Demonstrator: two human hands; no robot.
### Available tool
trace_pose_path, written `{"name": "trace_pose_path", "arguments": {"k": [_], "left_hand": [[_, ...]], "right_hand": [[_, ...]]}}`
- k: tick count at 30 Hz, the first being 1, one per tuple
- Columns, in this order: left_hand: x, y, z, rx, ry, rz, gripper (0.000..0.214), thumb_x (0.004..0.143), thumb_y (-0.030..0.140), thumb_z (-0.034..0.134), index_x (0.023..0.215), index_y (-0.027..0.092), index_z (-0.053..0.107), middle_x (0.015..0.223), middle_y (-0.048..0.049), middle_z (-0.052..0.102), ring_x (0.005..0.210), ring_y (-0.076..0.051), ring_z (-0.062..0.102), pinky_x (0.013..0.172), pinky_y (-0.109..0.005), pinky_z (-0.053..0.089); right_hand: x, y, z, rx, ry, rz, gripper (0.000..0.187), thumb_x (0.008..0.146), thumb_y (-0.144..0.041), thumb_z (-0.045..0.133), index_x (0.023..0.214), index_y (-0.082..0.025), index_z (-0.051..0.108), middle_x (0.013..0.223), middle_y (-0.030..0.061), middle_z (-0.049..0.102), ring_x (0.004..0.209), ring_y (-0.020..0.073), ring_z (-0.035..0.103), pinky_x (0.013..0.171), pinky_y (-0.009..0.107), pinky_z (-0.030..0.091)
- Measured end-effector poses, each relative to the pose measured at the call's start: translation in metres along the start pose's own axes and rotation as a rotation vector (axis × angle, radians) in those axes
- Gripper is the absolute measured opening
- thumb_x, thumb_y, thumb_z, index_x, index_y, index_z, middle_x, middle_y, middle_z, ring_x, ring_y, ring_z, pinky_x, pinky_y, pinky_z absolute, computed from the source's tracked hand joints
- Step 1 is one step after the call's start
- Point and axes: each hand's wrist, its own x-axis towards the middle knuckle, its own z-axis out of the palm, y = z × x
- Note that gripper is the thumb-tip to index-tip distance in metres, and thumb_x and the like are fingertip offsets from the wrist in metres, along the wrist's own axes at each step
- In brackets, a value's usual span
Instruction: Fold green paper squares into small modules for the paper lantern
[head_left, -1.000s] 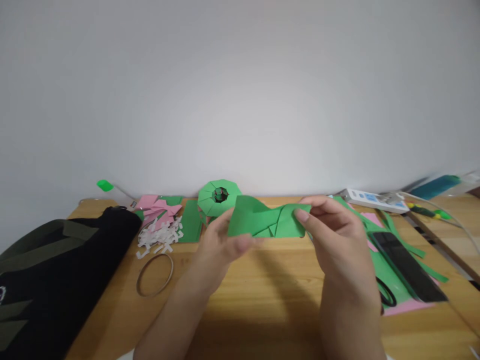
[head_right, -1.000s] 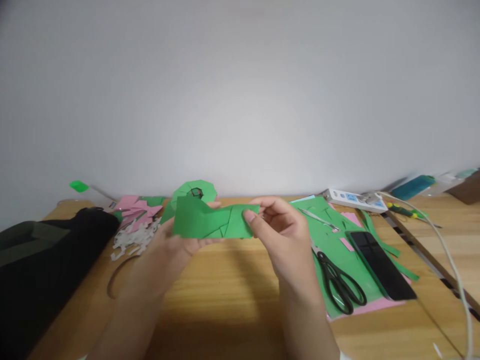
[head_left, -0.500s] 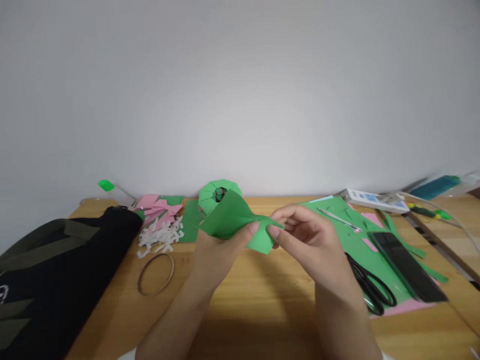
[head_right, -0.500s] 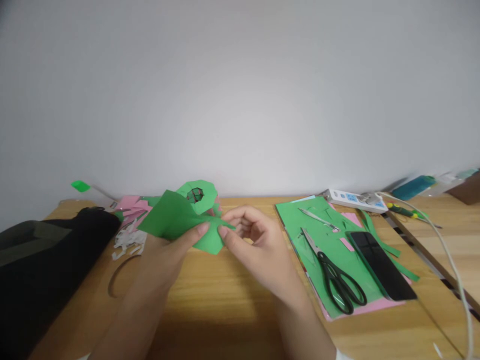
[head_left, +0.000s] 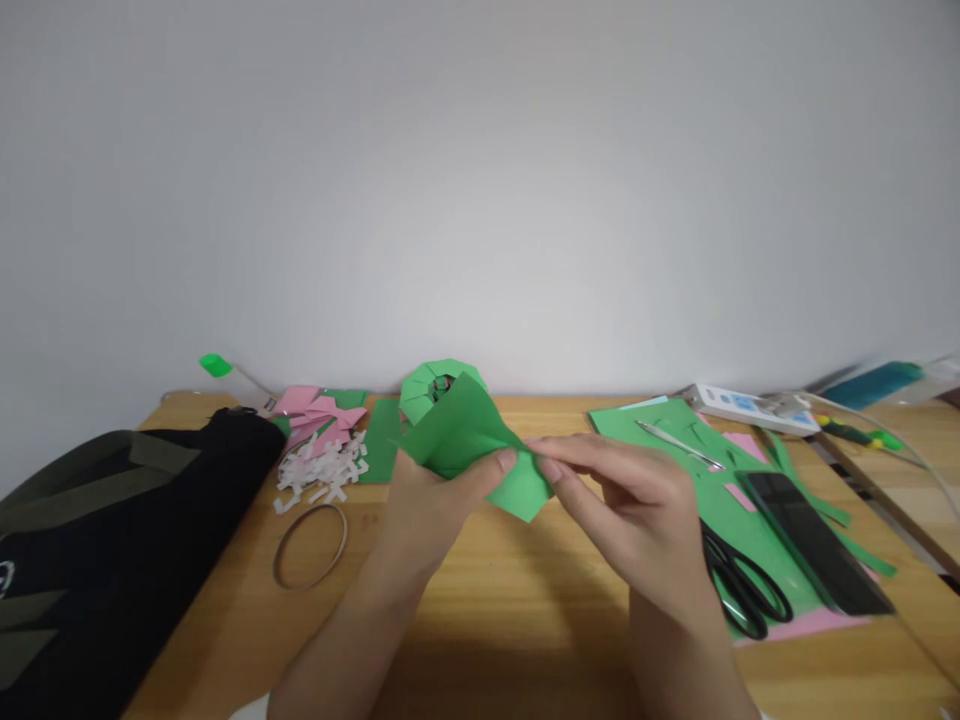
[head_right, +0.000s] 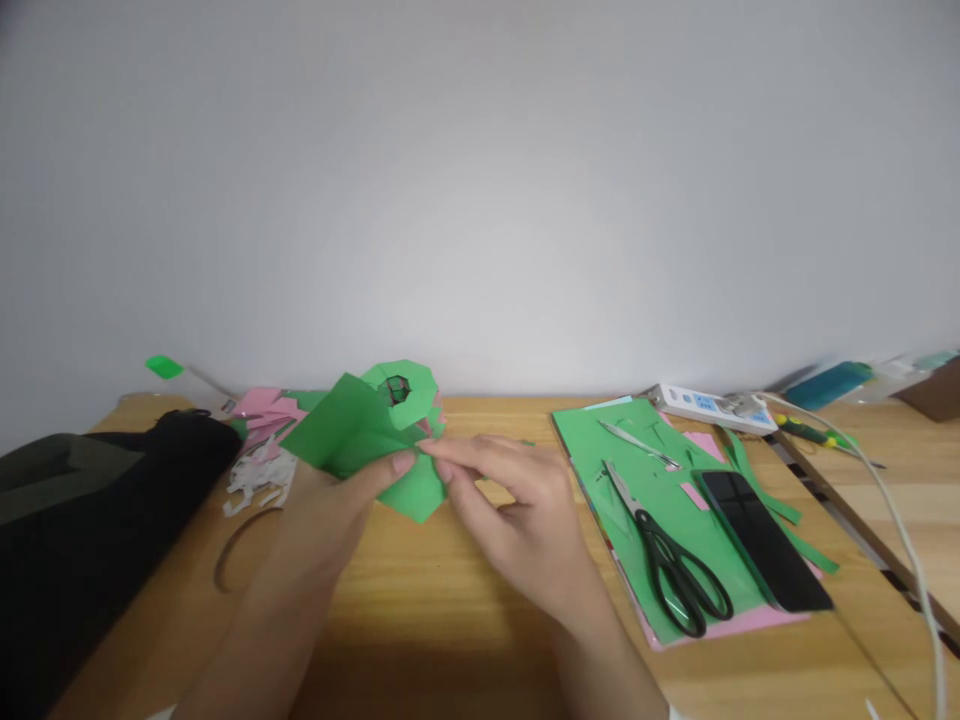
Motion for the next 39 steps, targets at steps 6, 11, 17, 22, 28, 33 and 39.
{"name": "trace_pose_path", "arguments": {"k": [6, 11, 17, 22, 28, 33, 39], "left_hand": [[0.004, -0.004, -0.002, -0.095, -0.044, -0.026, 0.029, 0.061, 0.019, 0.078, 0.086, 0.02, 0.065, 0.086, 0.0014, 0.071, 0.085, -0.019, 0.066, 0.08, -0.033, 0.052], [0.006, -0.005, 0.0, -0.206, -0.071, -0.095, 0.033, 0.057, 0.018, 0.077, 0.086, 0.02, 0.062, 0.082, 0.001, 0.068, 0.082, -0.019, 0.064, 0.077, -0.033, 0.051], [0.006, 0.0, 0.003, -0.327, -0.113, -0.139, 0.025, 0.056, 0.015, 0.076, 0.074, 0.02, 0.059, 0.065, 0.0056, 0.059, 0.066, -0.013, 0.059, 0.061, -0.024, 0.047], [0.007, 0.001, 0.0, -0.447, -0.314, -0.184, 0.013, 0.065, 0.023, 0.074, 0.066, 0.017, 0.062, 0.064, 0.0014, 0.062, 0.059, -0.013, 0.058, 0.05, -0.023, 0.044], [0.005, -0.005, 0.003, -0.336, -0.331, -0.144, 0.018, 0.06, 0.028, 0.085, 0.067, 0.016, 0.072, 0.065, -0.0004, 0.067, 0.062, -0.011, 0.058, 0.053, -0.02, 0.047], [0.004, -0.007, 0.002, -0.282, -0.28, -0.067, 0.013, 0.068, 0.03, 0.081, 0.072, 0.018, 0.075, 0.067, 0.0003, 0.068, 0.065, -0.011, 0.059, 0.059, -0.02, 0.049], [0.004, -0.01, -0.001, -0.201, -0.266, 0.041, 0.004, 0.075, 0.023, 0.076, 0.075, 0.019, 0.074, 0.069, 0.001, 0.07, 0.065, -0.01, 0.061, 0.058, -0.018, 0.049]], "right_hand": [[0.001, 0.002, -0.003, 0.094, -0.071, -0.031, 0.045, 0.079, 0.003, 0.058, 0.109, -0.028, 0.071, 0.086, -0.0011, 0.074, 0.072, 0.0107, 0.066, 0.063, 0.023, 0.053], [0.001, 0.005, -0.002, 0.172, -0.08, -0.009, 0.047, 0.08, 0.004, 0.056, 0.11, -0.028, 0.071, 0.088, 0.0006, 0.073, 0.076, 0.0118, 0.066, 0.066, 0.025, 0.053], [0.001, 0.004, 0.0, 0.192, -0.076, -0.03, 0.044, 0.079, 0.002, 0.06, 0.111, -0.027, 0.071, 0.094, 0.0026, 0.074, 0.081, 0.0137, 0.068, 0.071, 0.028, 0.055], [0.003, 0.005, 0.0, 0.104, -0.027, -0.106, 0.045, 0.078, 0.004, 0.059, 0.112, -0.023, 0.07, 0.092, 0.0038, 0.072, 0.082, 0.013, 0.067, 0.071, 0.026, 0.055], [0.003, 0.006, 0.002, -0.228, -0.026, -0.352, 0.04, 0.076, 0.004, 0.059, 0.113, -0.009, 0.066, 0.091, 0.0112, 0.07, 0.083, 0.015, 0.065, 0.073, 0.027, 0.054], [0.004, 0.005, 0.005, -0.166, -0.047, -0.298, 0.036, 0.08, 0.002, 0.057, 0.111, -0.013, 0.067, 0.095, 0.0105, 0.07, 0.087, 0.0158, 0.065, 0.076, 0.028, 0.054], [0.002, 0.005, -0.001, 0.203, 0.025, 0.182, 0.022, 0.089, -0.015, 0.058, 0.103, -0.029, 0.07, 0.087, -0.0009, 0.073, 0.076, 0.0113, 0.066, 0.069, 0.023, 0.054]]}}
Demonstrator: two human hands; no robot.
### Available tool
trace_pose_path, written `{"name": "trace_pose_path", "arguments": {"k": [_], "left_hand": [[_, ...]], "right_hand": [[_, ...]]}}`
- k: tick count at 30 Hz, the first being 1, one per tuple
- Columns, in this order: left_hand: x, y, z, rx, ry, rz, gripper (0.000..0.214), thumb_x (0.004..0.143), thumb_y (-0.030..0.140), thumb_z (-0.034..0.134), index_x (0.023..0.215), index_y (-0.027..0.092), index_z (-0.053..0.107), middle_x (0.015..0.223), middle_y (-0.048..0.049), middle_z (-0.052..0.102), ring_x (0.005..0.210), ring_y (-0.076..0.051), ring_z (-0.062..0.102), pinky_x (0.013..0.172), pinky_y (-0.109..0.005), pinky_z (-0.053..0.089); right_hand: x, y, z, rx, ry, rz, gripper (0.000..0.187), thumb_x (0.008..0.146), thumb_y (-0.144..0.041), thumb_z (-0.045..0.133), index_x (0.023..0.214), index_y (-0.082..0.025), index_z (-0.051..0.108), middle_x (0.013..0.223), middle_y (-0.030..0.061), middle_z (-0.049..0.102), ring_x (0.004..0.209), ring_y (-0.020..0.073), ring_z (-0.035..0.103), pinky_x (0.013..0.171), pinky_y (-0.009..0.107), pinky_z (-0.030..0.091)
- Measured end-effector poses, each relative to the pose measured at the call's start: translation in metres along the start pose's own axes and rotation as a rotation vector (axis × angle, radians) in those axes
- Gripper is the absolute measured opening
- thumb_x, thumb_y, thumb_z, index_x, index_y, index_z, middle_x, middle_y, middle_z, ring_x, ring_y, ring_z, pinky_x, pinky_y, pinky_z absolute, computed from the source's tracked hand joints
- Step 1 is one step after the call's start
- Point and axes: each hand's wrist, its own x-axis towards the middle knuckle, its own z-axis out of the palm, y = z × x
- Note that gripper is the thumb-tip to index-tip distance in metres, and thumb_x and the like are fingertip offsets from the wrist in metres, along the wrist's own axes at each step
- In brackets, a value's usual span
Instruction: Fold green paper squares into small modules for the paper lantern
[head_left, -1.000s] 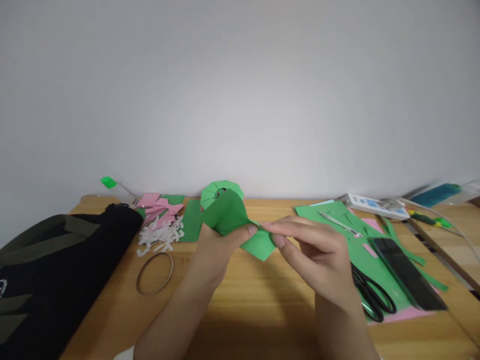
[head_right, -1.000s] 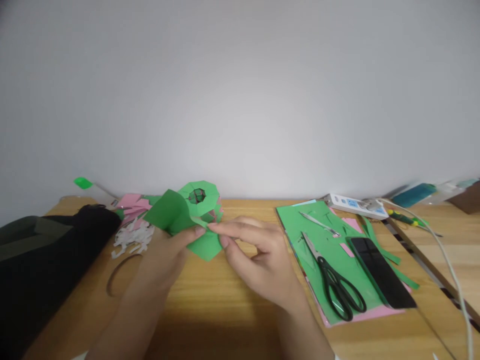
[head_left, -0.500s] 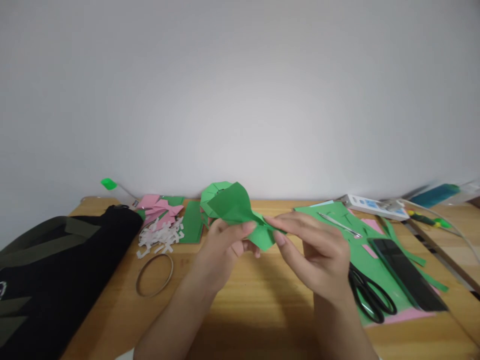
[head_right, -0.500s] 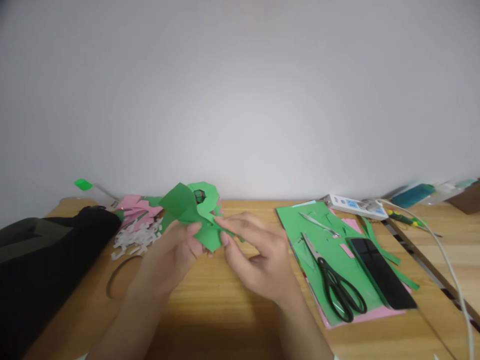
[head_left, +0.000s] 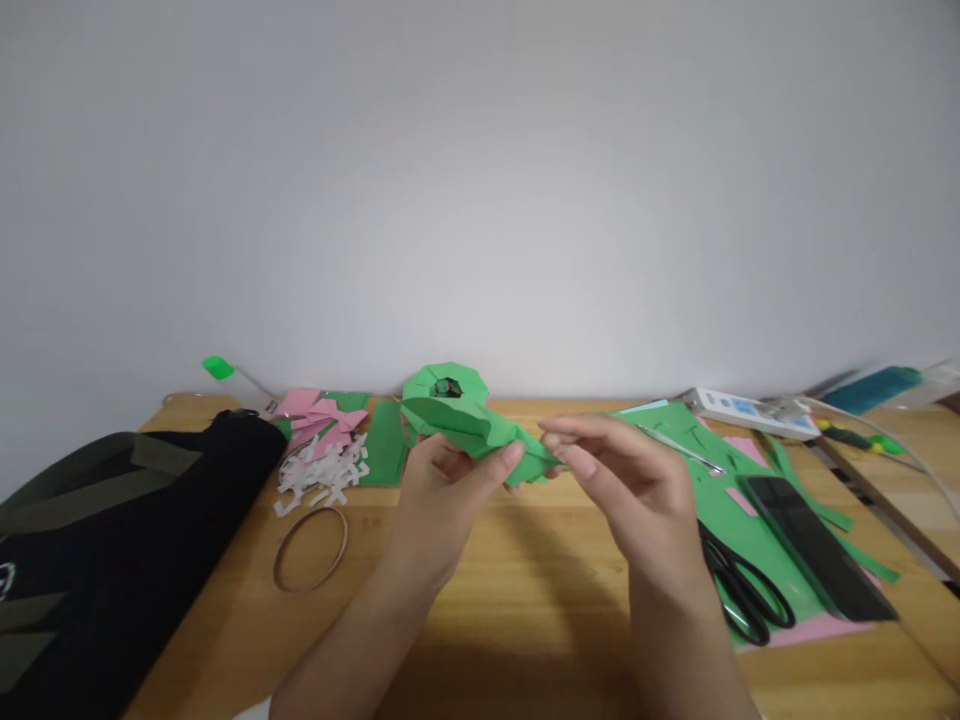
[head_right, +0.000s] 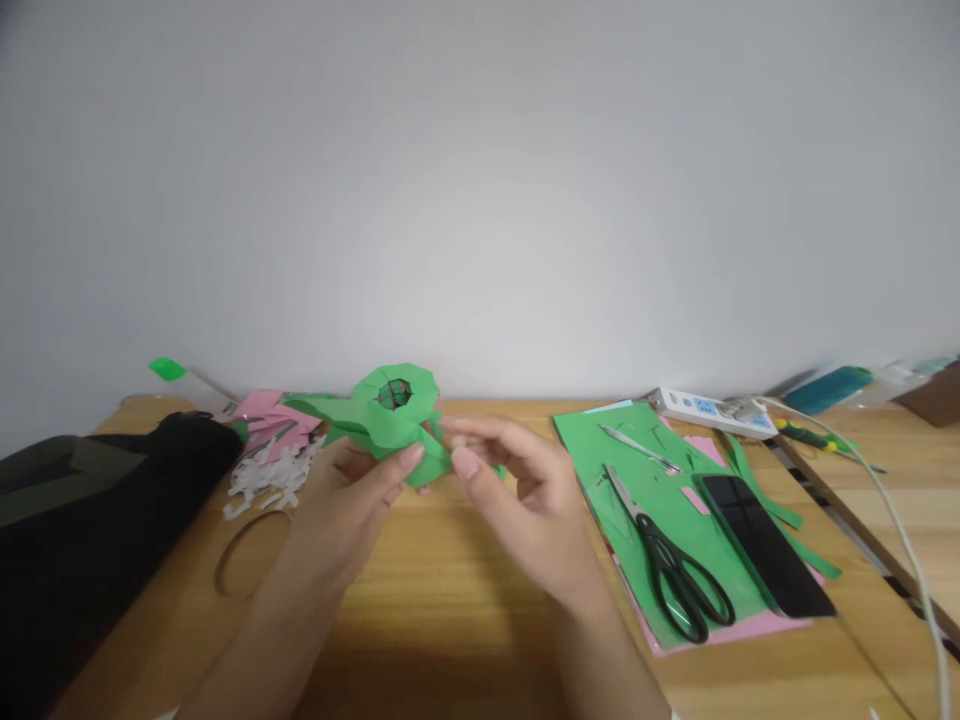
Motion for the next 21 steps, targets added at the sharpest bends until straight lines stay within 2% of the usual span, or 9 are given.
{"name": "trace_pose_path", "arguments": {"k": [2, 5, 9, 12, 15, 21], "left_hand": [[-0.0001, -0.0005, 0.0001, 0.045, 0.003, 0.031, 0.003, 0.077, 0.022, 0.074, 0.077, 0.019, 0.075, 0.069, 0.0015, 0.069, 0.067, -0.01, 0.061, 0.059, -0.018, 0.048], [0.0001, -0.0009, 0.0006, 0.098, 0.013, 0.055, 0.003, 0.078, 0.02, 0.073, 0.075, 0.02, 0.075, 0.07, 0.0017, 0.07, 0.07, -0.011, 0.062, 0.062, -0.018, 0.049], [-0.0007, -0.0006, 0.0002, 0.103, 0.02, 0.049, 0.003, 0.077, 0.022, 0.073, 0.075, 0.02, 0.075, 0.074, 0.0008, 0.072, 0.073, -0.012, 0.064, 0.069, -0.021, 0.051], [-0.0014, 0.0001, -0.0001, 0.055, 0.046, -0.01, 0.004, 0.074, 0.022, 0.075, 0.075, 0.018, 0.075, 0.074, -0.0003, 0.071, 0.072, -0.013, 0.063, 0.071, -0.024, 0.051], [-0.0007, 0.0005, 0.0005, 0.025, 0.049, -0.054, 0.006, 0.072, 0.021, 0.075, 0.072, 0.016, 0.073, 0.073, -0.0017, 0.071, 0.072, -0.014, 0.063, 0.07, -0.024, 0.05], [0.0026, 0.0006, 0.0025, -0.008, 0.051, -0.037, 0.006, 0.073, 0.021, 0.073, 0.07, 0.015, 0.072, 0.064, -0.0008, 0.067, 0.061, -0.013, 0.059, 0.06, -0.024, 0.047]], "right_hand": [[-0.0006, -0.0006, -0.0028, 0.04, -0.019, 0.108, 0.013, 0.089, -0.022, 0.06, 0.087, -0.025, 0.072, 0.073, -0.0024, 0.071, 0.065, 0.0101, 0.064, 0.061, 0.021, 0.052], [0.0, -0.0018, -0.0043, 0.025, -0.064, 0.181, 0.015, 0.087, -0.026, 0.063, 0.074, -0.022, 0.07, 0.063, -0.0027, 0.067, 0.059, 0.0091, 0.06, 0.057, 0.02, 0.049], [0.0016, -0.0018, -0.003, 0.018, -0.071, 0.201, 0.016, 0.087, -0.027, 0.064, 0.074, -0.02, 0.07, 0.063, -0.0017, 0.068, 0.058, 0.0093, 0.061, 0.057, 0.02, 0.049], [0.0014, -0.0011, -0.0029, 0.003, -0.088, 0.203, 0.017, 0.087, -0.027, 0.064, 0.074, -0.019, 0.071, 0.063, -0.0005, 0.069, 0.059, 0.0102, 0.062, 0.057, 0.021, 0.051], [0.0005, -0.0009, -0.0032, -0.003, -0.103, 0.184, 0.016, 0.086, -0.026, 0.064, 0.074, -0.018, 0.071, 0.063, 0.0003, 0.069, 0.058, 0.0107, 0.062, 0.056, 0.022, 0.051], [0.001, -0.0023, -0.0007, 0.009, -0.086, 0.165, 0.012, 0.085, -0.024, 0.065, 0.077, -0.018, 0.073, 0.064, 0.0024, 0.071, 0.057, 0.012, 0.064, 0.054, 0.023, 0.053]]}}
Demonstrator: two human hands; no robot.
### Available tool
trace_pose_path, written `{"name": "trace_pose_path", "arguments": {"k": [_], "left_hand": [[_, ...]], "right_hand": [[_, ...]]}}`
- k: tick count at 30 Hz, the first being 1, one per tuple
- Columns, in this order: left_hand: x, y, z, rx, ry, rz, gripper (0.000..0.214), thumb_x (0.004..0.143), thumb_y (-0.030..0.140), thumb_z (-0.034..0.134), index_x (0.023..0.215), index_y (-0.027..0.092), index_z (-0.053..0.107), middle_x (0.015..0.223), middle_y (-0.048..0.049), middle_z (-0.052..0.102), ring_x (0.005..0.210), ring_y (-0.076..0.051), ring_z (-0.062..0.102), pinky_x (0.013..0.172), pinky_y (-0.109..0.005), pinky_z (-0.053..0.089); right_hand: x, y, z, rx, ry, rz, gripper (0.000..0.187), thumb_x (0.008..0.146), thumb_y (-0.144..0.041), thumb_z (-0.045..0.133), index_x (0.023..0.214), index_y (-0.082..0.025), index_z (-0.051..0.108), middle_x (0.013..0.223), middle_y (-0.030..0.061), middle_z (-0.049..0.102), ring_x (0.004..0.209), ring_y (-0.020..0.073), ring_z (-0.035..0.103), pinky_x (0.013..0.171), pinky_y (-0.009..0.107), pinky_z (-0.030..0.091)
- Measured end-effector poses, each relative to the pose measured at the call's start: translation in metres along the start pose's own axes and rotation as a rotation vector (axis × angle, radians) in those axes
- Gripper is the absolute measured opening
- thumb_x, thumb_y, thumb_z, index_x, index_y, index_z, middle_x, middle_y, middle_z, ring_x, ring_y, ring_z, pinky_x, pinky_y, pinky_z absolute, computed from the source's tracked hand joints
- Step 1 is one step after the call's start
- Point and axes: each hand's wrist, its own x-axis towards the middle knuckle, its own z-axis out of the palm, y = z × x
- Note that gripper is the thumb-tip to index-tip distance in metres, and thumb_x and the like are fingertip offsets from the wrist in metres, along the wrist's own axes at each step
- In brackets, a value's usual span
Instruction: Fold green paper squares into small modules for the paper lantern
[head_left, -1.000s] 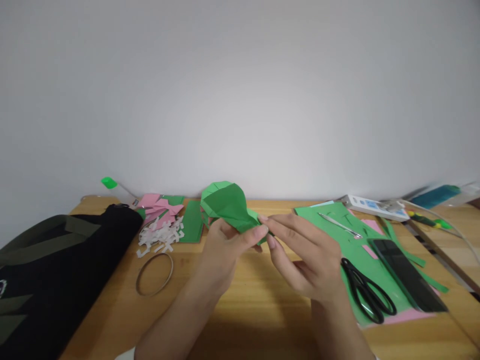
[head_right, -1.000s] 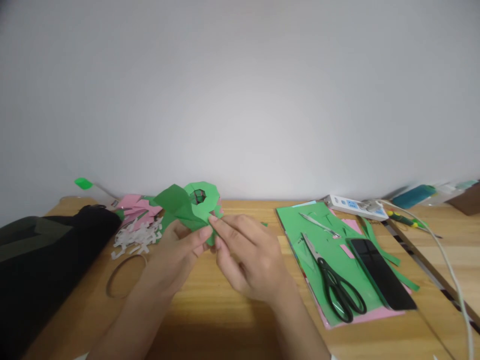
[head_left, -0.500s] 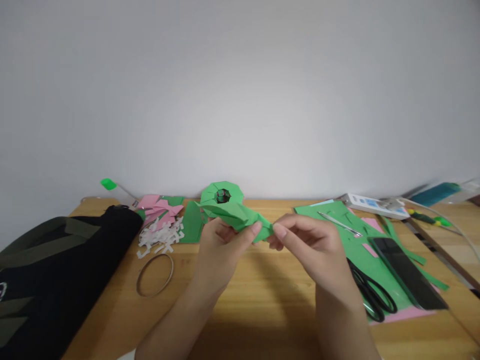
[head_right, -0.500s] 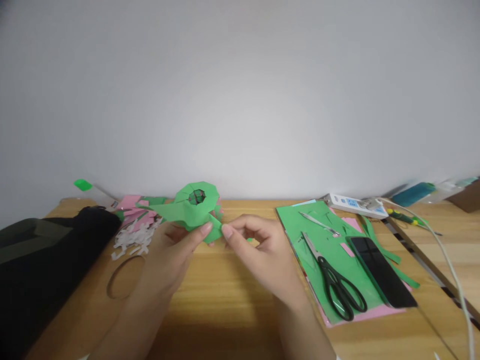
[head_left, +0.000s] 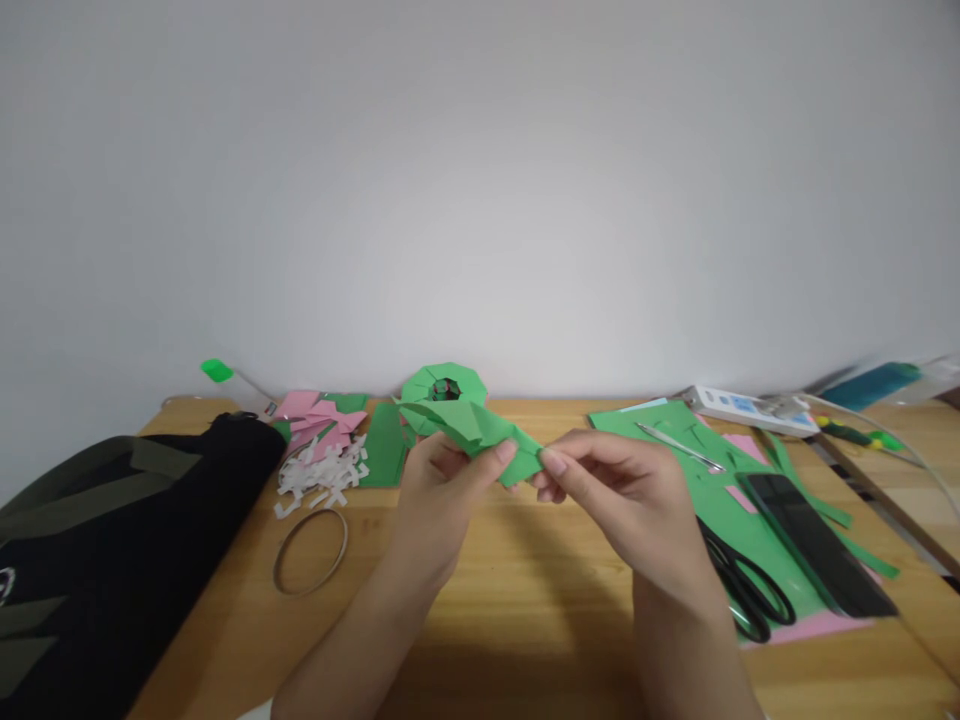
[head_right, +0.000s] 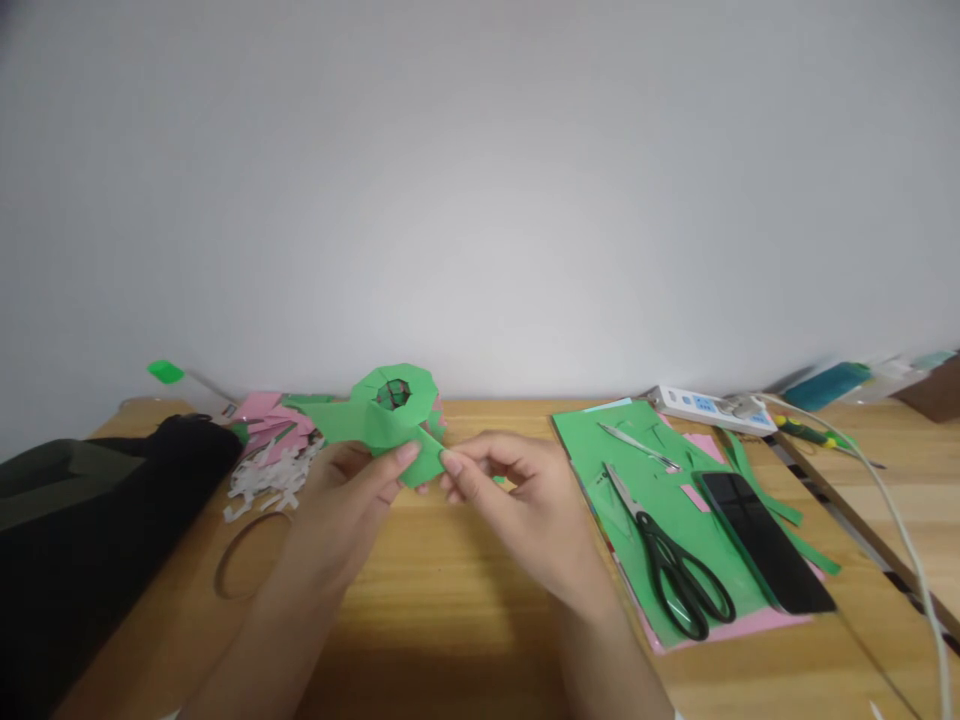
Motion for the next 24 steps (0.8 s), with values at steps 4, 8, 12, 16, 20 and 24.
{"name": "trace_pose_path", "arguments": {"k": [4, 8, 12, 16, 20, 24], "left_hand": [[0.0, 0.002, -0.0003, 0.006, 0.063, 0.032, 0.007, 0.073, 0.022, 0.074, 0.069, 0.016, 0.073, 0.064, -0.0006, 0.068, 0.062, -0.013, 0.06, 0.063, -0.024, 0.048], [-0.0015, 0.0026, -0.0007, 0.024, 0.067, 0.067, 0.009, 0.073, 0.022, 0.074, 0.067, 0.016, 0.073, 0.064, -0.0008, 0.069, 0.062, -0.014, 0.061, 0.064, -0.025, 0.049], [-0.0023, -0.0012, -0.002, 0.02, 0.046, 0.1, 0.009, 0.076, 0.024, 0.074, 0.069, 0.018, 0.073, 0.065, 0.0002, 0.069, 0.065, -0.014, 0.062, 0.066, -0.025, 0.049], [-0.0019, -0.0029, -0.0024, 0.053, 0.038, 0.126, 0.011, 0.076, 0.024, 0.073, 0.068, 0.018, 0.072, 0.065, -0.0002, 0.069, 0.066, -0.016, 0.064, 0.067, -0.027, 0.05], [-0.0036, 0.0, 0.0003, 0.138, 0.037, 0.141, 0.004, 0.075, 0.023, 0.073, 0.074, 0.019, 0.074, 0.07, -0.0009, 0.072, 0.068, -0.016, 0.065, 0.07, -0.028, 0.053], [-0.0044, -0.0008, 0.0014, 0.184, 0.041, 0.16, 0.004, 0.075, 0.021, 0.073, 0.073, 0.018, 0.074, 0.071, -0.0016, 0.072, 0.071, -0.017, 0.066, 0.074, -0.028, 0.054]], "right_hand": [[0.0, 0.0001, 0.0015, 0.099, 0.03, 0.002, 0.006, 0.077, -0.021, 0.074, 0.083, -0.02, 0.074, 0.069, 0.0016, 0.074, 0.06, 0.0119, 0.066, 0.056, 0.022, 0.056], [-0.0001, 0.0025, 0.0014, 0.125, 0.066, 0.008, 0.004, 0.079, -0.02, 0.073, 0.082, -0.021, 0.074, 0.068, 0.0007, 0.074, 0.059, 0.0109, 0.066, 0.056, 0.022, 0.055], [0.0006, 0.0042, 0.001, 0.146, 0.075, 0.034, 0.005, 0.081, -0.023, 0.071, 0.08, -0.021, 0.075, 0.069, 0.0021, 0.074, 0.059, 0.012, 0.066, 0.056, 0.024, 0.057], [0.0022, 0.0027, 0.0028, 0.19, 0.082, 0.054, 0.006, 0.078, -0.025, 0.073, 0.081, -0.02, 0.075, 0.067, 0.0024, 0.074, 0.057, 0.0126, 0.067, 0.055, 0.024, 0.057], [0.0032, 0.0028, 0.006, 0.148, 0.123, 0.051, 0.007, 0.074, -0.026, 0.076, 0.077, -0.02, 0.075, 0.063, 0.0016, 0.073, 0.055, 0.0119, 0.065, 0.053, 0.022, 0.055], [0.0028, 0.0049, 0.006, 0.11, 0.122, 0.058, 0.011, 0.079, -0.027, 0.072, 0.073, -0.018, 0.074, 0.062, 0.0025, 0.072, 0.053, 0.012, 0.064, 0.052, 0.023, 0.054]]}}
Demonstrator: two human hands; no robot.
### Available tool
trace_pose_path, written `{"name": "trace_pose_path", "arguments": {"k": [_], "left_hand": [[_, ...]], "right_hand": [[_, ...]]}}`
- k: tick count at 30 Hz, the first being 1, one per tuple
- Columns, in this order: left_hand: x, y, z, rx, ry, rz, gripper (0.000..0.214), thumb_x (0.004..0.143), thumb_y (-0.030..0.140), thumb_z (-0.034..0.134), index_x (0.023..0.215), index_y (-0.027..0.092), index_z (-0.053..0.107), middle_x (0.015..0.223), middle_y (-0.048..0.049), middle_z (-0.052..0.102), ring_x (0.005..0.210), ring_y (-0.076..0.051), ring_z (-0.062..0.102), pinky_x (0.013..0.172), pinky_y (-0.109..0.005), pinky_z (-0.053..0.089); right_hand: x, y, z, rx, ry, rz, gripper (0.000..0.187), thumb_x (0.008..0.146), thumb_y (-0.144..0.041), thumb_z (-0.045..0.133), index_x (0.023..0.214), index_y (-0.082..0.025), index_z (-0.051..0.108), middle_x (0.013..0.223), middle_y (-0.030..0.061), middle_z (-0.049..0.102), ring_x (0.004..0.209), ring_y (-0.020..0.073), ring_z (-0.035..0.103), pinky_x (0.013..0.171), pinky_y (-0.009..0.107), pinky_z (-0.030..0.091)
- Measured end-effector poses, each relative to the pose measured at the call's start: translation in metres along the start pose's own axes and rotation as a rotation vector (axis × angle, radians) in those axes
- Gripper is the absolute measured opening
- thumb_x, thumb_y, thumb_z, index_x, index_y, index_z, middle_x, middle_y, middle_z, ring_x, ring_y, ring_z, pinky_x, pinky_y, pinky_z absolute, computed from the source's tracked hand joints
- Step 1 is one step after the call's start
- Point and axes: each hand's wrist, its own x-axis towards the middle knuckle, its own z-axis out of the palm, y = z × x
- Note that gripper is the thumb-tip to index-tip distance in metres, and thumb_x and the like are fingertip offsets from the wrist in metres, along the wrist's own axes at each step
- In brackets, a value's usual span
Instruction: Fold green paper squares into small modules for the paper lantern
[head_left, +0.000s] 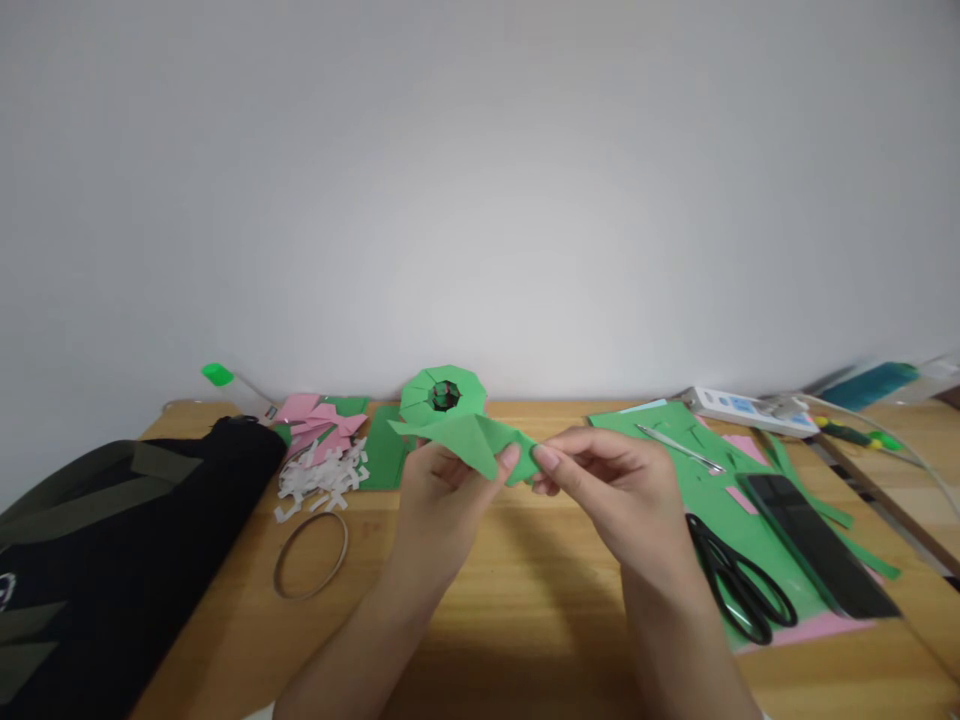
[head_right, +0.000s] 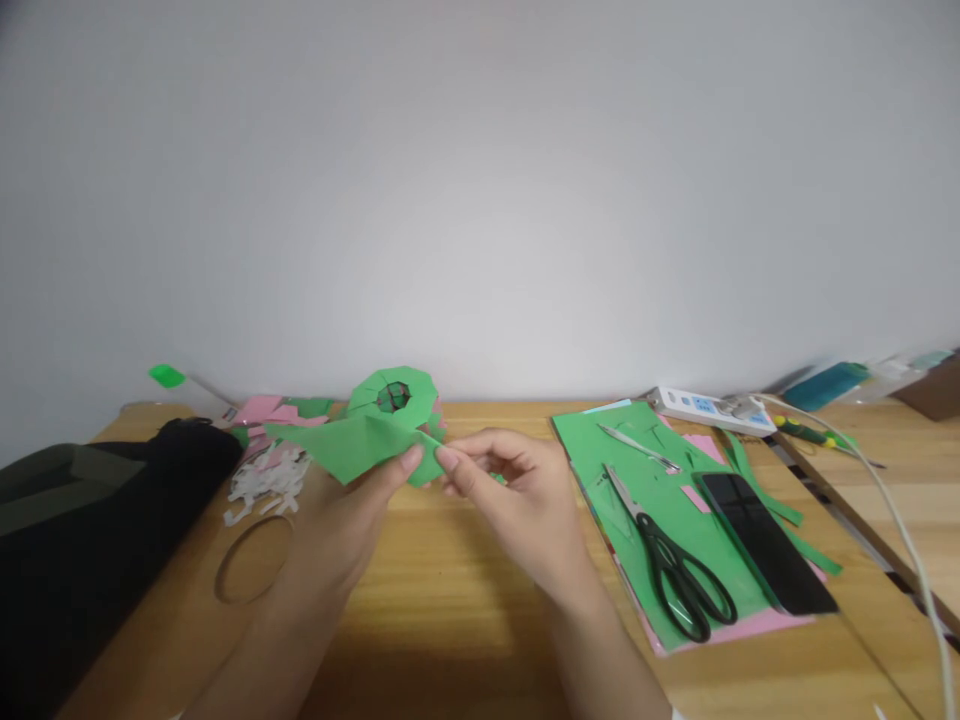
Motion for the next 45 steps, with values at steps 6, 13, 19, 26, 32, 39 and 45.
{"name": "trace_pose_path", "arguments": {"k": [6, 13, 19, 26, 32, 39, 45], "left_hand": [[0.002, -0.002, 0.0, -0.014, 0.024, 0.004, 0.005, 0.072, 0.021, 0.075, 0.076, 0.018, 0.074, 0.089, -0.003, 0.077, 0.075, -0.018, 0.069, 0.072, -0.028, 0.055], [0.0, 0.007, 0.003, 0.076, -0.004, 0.006, 0.021, 0.068, 0.012, 0.075, 0.085, 0.024, 0.077, 0.092, 0.001, 0.077, 0.081, -0.019, 0.07, 0.069, -0.025, 0.054], [0.001, 0.004, 0.006, 0.085, -0.103, -0.034, 0.01, 0.074, 0.017, 0.068, 0.065, 0.019, 0.073, 0.069, -0.001, 0.072, 0.073, -0.019, 0.067, 0.069, -0.028, 0.054], [0.005, 0.006, -0.005, 0.075, -0.231, -0.104, 0.007, 0.073, 0.019, 0.072, 0.079, 0.019, 0.074, 0.082, -0.0038, 0.074, 0.079, -0.019, 0.068, 0.074, -0.029, 0.055], [0.008, 0.012, -0.016, -0.013, -0.165, -0.091, 0.029, 0.069, 0.021, 0.078, 0.097, 0.019, 0.068, 0.087, -0.0043, 0.074, 0.083, -0.02, 0.069, 0.076, -0.031, 0.056], [0.001, 0.006, -0.007, 0.113, -0.074, -0.024, 0.03, 0.069, 0.023, 0.079, 0.096, 0.018, 0.066, 0.09, -0.0052, 0.074, 0.085, -0.019, 0.07, 0.073, -0.027, 0.057], [0.0, 0.007, -0.007, 0.072, -0.092, 0.006, 0.027, 0.068, 0.018, 0.079, 0.093, 0.019, 0.067, 0.086, -0.003, 0.075, 0.078, -0.016, 0.07, 0.071, -0.024, 0.059]], "right_hand": [[0.001, 0.001, 0.001, -0.03, -0.04, -0.045, 0.01, 0.084, -0.025, 0.067, 0.077, -0.018, 0.07, 0.068, 0.0015, 0.071, 0.062, 0.0123, 0.065, 0.06, 0.024, 0.055], [0.0, 0.002, 0.001, -0.081, 0.014, -0.065, 0.013, 0.083, -0.027, 0.068, 0.073, -0.018, 0.068, 0.067, 0.0019, 0.069, 0.063, 0.0128, 0.061, 0.059, 0.024, 0.051], [0.004, 0.004, 0.002, -0.051, 0.034, -0.031, 0.013, 0.079, -0.029, 0.071, 0.074, -0.017, 0.068, 0.066, 0.0018, 0.068, 0.058, 0.0119, 0.059, 0.054, 0.023, 0.05], [0.01, 0.004, -0.005, 0.063, -0.024, 0.064, 0.017, 0.075, -0.03, 0.074, 0.067, -0.017, 0.069, 0.057, -0.0001, 0.066, 0.05, 0.0093, 0.057, 0.047, 0.02, 0.047], [0.014, 0.002, -0.01, 0.081, -0.058, 0.162, 0.023, 0.072, -0.032, 0.076, 0.061, -0.016, 0.065, 0.054, -0.0008, 0.062, 0.049, 0.0087, 0.054, 0.047, 0.021, 0.046], [0.007, 0.004, -0.005, -0.055, -0.025, 0.041, 0.019, 0.077, -0.03, 0.072, 0.067, -0.016, 0.065, 0.056, -0.0013, 0.059, 0.051, 0.009, 0.051, 0.048, 0.021, 0.043], [0.007, 0.001, -0.003, 0.033, -0.054, 0.061, 0.019, 0.077, -0.032, 0.072, 0.067, -0.016, 0.067, 0.055, -0.0009, 0.061, 0.049, 0.0084, 0.052, 0.047, 0.02, 0.043]]}}
